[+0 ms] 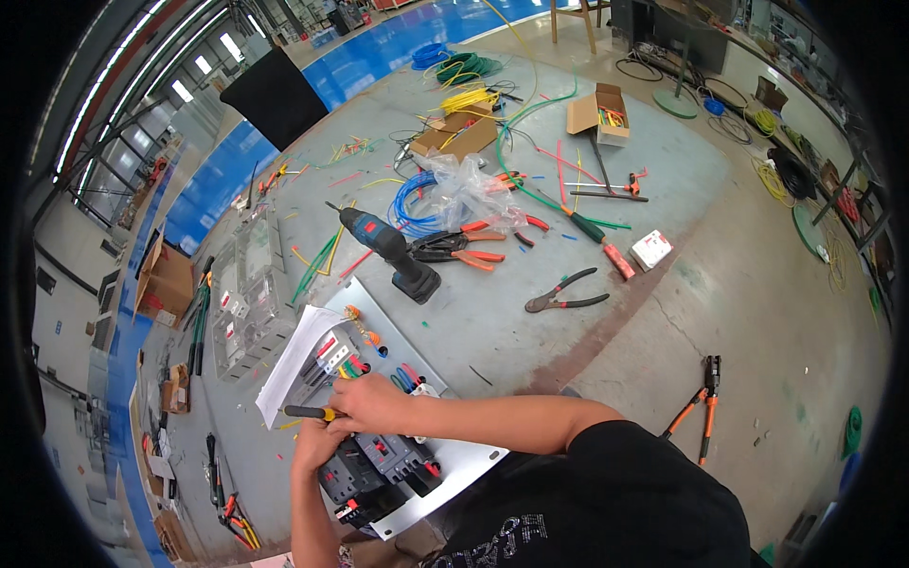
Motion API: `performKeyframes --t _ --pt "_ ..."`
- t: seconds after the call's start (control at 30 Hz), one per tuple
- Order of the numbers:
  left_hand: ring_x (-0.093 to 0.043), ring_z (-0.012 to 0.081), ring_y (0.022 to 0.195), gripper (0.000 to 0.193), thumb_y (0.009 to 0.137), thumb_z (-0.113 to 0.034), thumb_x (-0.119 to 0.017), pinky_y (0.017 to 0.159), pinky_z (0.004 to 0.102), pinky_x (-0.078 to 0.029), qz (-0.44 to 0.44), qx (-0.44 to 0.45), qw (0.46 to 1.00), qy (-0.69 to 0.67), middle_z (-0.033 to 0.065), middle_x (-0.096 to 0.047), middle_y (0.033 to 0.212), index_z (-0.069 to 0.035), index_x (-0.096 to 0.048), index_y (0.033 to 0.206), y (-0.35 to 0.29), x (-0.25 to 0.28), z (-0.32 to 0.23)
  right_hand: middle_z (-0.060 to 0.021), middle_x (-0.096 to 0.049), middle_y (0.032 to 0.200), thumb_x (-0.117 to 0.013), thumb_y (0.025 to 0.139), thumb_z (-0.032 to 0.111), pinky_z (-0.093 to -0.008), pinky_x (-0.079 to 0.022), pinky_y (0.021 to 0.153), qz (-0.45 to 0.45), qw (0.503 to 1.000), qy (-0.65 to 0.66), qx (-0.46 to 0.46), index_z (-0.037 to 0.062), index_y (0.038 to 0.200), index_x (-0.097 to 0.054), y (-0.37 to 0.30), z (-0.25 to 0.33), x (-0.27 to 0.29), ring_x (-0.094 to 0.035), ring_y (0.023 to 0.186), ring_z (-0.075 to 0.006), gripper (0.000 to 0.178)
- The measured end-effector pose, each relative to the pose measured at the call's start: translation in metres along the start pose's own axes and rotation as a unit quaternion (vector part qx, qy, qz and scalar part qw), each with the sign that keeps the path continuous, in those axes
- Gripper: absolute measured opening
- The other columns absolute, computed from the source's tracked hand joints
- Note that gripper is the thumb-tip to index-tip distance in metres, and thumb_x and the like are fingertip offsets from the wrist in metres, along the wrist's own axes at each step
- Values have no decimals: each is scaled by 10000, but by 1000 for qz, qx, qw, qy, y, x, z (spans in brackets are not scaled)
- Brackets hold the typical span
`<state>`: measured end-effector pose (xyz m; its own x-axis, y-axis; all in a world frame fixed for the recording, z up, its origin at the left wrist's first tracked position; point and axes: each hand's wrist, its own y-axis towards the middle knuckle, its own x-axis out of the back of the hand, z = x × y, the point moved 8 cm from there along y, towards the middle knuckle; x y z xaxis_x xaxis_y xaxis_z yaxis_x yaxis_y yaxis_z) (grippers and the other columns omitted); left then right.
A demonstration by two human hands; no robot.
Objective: The person assembles an electrical panel by connecting colored wires to circuit breakers and contactors. They use a cordless drill to secure components and a screwdriver to tighten terminal screws, following a wiring diagram on the table.
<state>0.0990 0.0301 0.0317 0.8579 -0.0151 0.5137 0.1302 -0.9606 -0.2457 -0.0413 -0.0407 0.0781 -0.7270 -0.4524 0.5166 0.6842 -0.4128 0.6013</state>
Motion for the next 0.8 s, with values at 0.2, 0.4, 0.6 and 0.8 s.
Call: performKeyframes --t 0.2,0.4,0.6,0.8 --pt "-646 102 870 151 902 -89 -803 752 314 -539 16 35 999 -29 18 -738 933 -4 -732 1005 0 -3 -14 -92 -588 875 -758 913 390 -418 -553 626 27 996 -79 13 69 965 -718 -1 2 -8 -682 744 -295 328" --pt "-728 223 908 254 876 -195 -819 806 382 -569 77 1 990 121 102 -776 990 -37 -743 1060 5 -8 -16 -116 -612 953 -714 953 314 -450 -562 656 87 995 -25 28 58 1083 -702 4 5 -18 -690 792 -331 287" --pt "-736 347 979 306 891 -296 -772 846 434 -569 69 0 968 243 170 -771 1024 -59 -744 1083 15 -9 -12 -124 -619 946 -692 974 338 -474 -558 678 84 996 -2 -8 55 1027 -724 2 0 -11 -694 823 -338 290" --pt "-736 370 971 329 911 -346 -741 825 441 -571 75 43 967 239 183 -772 1006 -45 -752 1042 13 -9 -6 -136 -614 897 -715 960 361 -471 -554 680 79 996 -47 -12 58 893 -742 3 1 -7 -685 757 -342 312"
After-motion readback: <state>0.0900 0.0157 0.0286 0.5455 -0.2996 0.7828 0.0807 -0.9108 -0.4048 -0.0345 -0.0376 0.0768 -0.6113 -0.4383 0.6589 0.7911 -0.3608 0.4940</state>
